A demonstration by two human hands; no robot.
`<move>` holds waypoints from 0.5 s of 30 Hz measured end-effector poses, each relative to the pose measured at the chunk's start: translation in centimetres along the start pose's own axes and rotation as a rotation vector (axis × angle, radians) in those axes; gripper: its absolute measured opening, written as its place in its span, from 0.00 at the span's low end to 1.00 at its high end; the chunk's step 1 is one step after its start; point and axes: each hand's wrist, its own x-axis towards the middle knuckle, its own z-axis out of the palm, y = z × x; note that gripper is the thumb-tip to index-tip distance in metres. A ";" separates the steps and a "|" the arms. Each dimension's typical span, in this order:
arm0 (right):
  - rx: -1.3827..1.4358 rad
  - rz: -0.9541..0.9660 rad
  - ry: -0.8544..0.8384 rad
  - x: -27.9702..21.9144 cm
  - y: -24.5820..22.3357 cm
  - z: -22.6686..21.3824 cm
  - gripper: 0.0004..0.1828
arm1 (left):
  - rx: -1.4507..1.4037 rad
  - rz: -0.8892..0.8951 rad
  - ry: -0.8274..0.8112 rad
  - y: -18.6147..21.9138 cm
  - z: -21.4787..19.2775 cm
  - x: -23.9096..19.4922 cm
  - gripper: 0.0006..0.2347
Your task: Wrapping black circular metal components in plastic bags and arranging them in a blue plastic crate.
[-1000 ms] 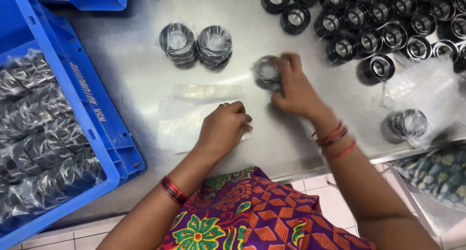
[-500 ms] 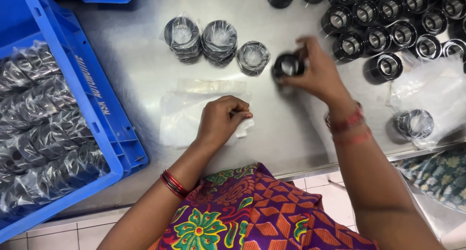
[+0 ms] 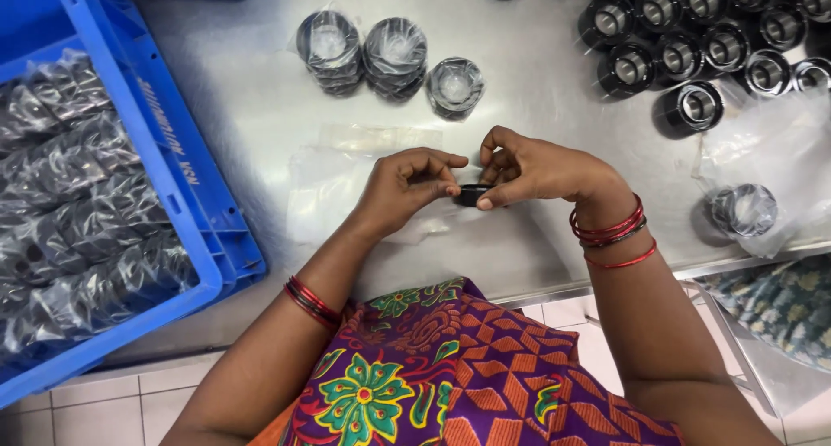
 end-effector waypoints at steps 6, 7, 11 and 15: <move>-0.053 0.212 0.131 -0.3 -3.6 1.1 0.36 | 0.119 0.085 0.010 1.1 0.7 0.2 0.03; -0.051 0.217 0.129 -0.1 -1.6 0.7 0.36 | 0.115 0.081 0.009 1.5 0.9 0.2 0.03; 0.329 -0.216 -0.044 -0.5 3.5 -0.8 0.53 | 0.212 0.300 -0.011 5.7 0.9 0.3 0.04; -0.249 -0.763 0.192 -1.3 -1.0 3.4 0.59 | 0.247 0.493 -0.036 10.5 1.1 0.3 0.04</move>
